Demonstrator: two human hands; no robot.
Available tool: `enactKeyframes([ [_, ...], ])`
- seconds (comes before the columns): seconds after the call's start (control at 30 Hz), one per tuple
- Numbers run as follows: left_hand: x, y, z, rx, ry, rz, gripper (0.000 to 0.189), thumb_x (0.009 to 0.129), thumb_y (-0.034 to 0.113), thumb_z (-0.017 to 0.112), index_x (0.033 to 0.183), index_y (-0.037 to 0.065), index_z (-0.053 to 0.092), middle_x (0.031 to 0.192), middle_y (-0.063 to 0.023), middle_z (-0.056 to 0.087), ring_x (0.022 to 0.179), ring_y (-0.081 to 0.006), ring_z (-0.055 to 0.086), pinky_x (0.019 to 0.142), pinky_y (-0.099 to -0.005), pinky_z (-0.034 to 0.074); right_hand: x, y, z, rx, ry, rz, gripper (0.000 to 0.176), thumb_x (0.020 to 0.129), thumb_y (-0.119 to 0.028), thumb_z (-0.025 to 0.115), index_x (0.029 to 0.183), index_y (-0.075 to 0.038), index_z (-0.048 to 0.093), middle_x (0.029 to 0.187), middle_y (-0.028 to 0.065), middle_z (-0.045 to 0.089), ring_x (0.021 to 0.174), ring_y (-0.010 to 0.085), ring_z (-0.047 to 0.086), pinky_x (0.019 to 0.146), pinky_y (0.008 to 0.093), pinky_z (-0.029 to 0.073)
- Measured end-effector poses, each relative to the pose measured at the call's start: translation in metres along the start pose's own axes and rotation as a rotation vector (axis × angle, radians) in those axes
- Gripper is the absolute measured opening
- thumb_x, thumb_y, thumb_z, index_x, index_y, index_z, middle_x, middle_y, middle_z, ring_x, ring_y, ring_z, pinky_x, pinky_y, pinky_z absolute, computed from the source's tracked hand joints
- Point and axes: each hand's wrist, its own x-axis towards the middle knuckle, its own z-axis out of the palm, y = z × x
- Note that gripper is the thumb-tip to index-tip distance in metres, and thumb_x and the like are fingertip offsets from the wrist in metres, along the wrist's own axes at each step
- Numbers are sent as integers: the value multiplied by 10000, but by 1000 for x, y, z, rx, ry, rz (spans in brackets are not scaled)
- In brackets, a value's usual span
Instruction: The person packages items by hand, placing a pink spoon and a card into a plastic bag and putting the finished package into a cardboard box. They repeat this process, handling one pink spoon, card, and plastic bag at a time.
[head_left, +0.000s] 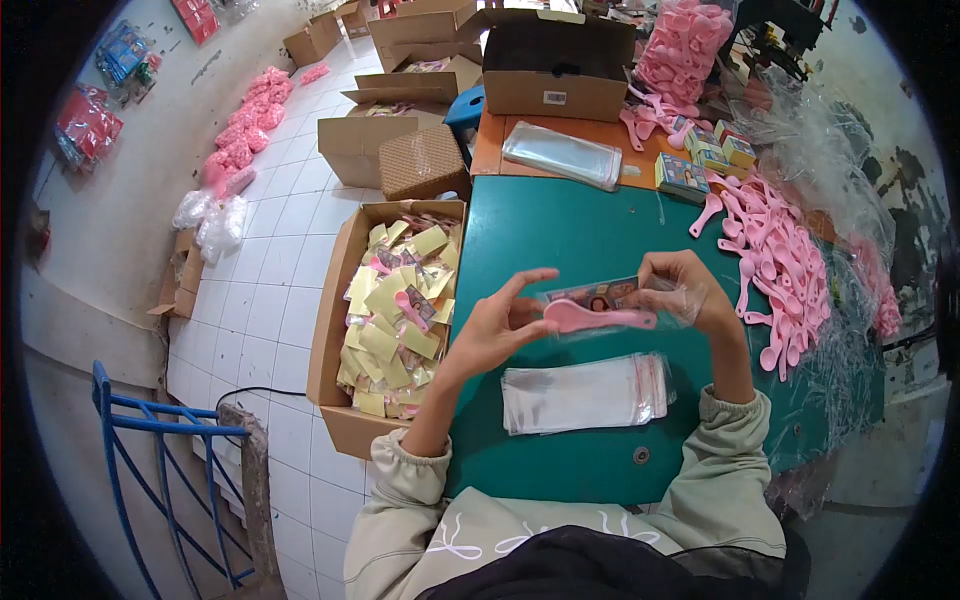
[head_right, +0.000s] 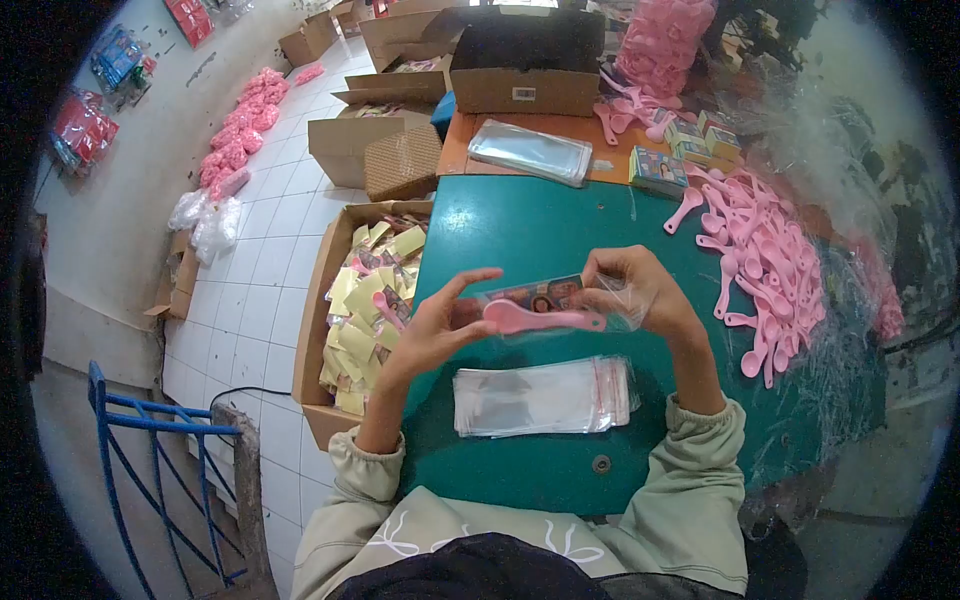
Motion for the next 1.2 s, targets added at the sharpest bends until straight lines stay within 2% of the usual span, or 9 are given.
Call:
enactKeyframes([
  [0.03, 1, -2, 6, 119, 88, 15, 516, 886, 149, 597, 1335, 69, 357, 936, -97, 664, 857, -146, 638, 698, -260, 517, 1, 1, 3, 4, 37, -32, 144, 761, -116, 707, 815, -1, 639, 646, 7, 560, 616, 62, 499, 573, 230, 413],
  [0.13, 5, -19, 23, 55, 147, -76, 547, 934, 205, 518, 1391, 102, 235, 988, -136, 656, 936, -227, 647, 742, -318, 524, 1, -9, 21, -260, 301, -114, 210, 752, -113, 707, 911, 3, 633, 745, 78, 610, 634, 124, 561, 626, 271, 466],
  [0.23, 2, -15, 32, -624, -91, -299, 594, 971, 247, 436, 1430, 133, 76, 1020, -182, 628, 964, -253, 635, 757, -337, 523, 4, -16, 46, -324, 213, -235, 316, 741, -118, 710, 1018, -8, 603, 901, 140, 620, 701, 205, 605, 685, 322, 488],
  [0.27, 2, -17, 29, -641, -169, -305, 613, 991, 252, 371, 1435, 161, -42, 1116, -220, 566, 983, -272, 624, 778, -360, 526, 4, -13, 45, -402, 46, -290, 402, 734, -139, 712, 1099, -39, 577, 1007, 139, 585, 784, 253, 603, 727, 345, 482],
  [0.4, -5, -30, 25, -671, -146, -397, 668, 993, 159, 339, 1421, 214, -171, 1242, -210, 473, 1051, -265, 586, 861, -390, 509, 1, -6, 52, -507, -137, -244, 345, 733, -141, 702, 1045, -58, 581, 1018, 120, 543, 901, 279, 573, 743, 372, 469],
  [0.6, -24, -34, 20, -742, -132, -306, 721, 967, 60, 346, 1418, 218, -193, 1218, -207, 498, 1068, -255, 571, 888, -356, 493, -1, 4, 79, -535, -166, -304, 225, 729, -110, 688, 909, -51, 567, 949, 114, 534, 901, 294, 544, 756, 391, 455],
  [0.9, -25, -30, 23, -740, -78, -296, 751, 934, 11, 405, 1442, 203, -113, 1117, -182, 550, 1032, -220, 573, 921, -360, 480, -4, 0, 95, -636, -67, -417, 187, 718, -128, 683, 846, -57, 567, 885, 95, 513, 852, 257, 519, 746, 364, 417],
  [1.1, -25, -36, 26, -655, -20, -334, 722, 945, 39, 386, 1442, 181, -118, 1058, -159, 568, 982, -189, 585, 882, -318, 483, -3, 3, 107, -678, 31, -437, 182, 707, -122, 677, 818, -38, 560, 856, 97, 508, 836, 250, 513, 718, 360, 404],
  [1.2, -25, -17, 31, -821, 91, -355, 698, 950, 72, 446, 1456, 190, -21, 981, -104, 576, 866, -135, 591, 770, -263, 496, -3, 6, 109, -665, 51, -440, 174, 707, -117, 672, 815, -36, 561, 838, 97, 508, 829, 249, 514, 705, 361, 399],
])
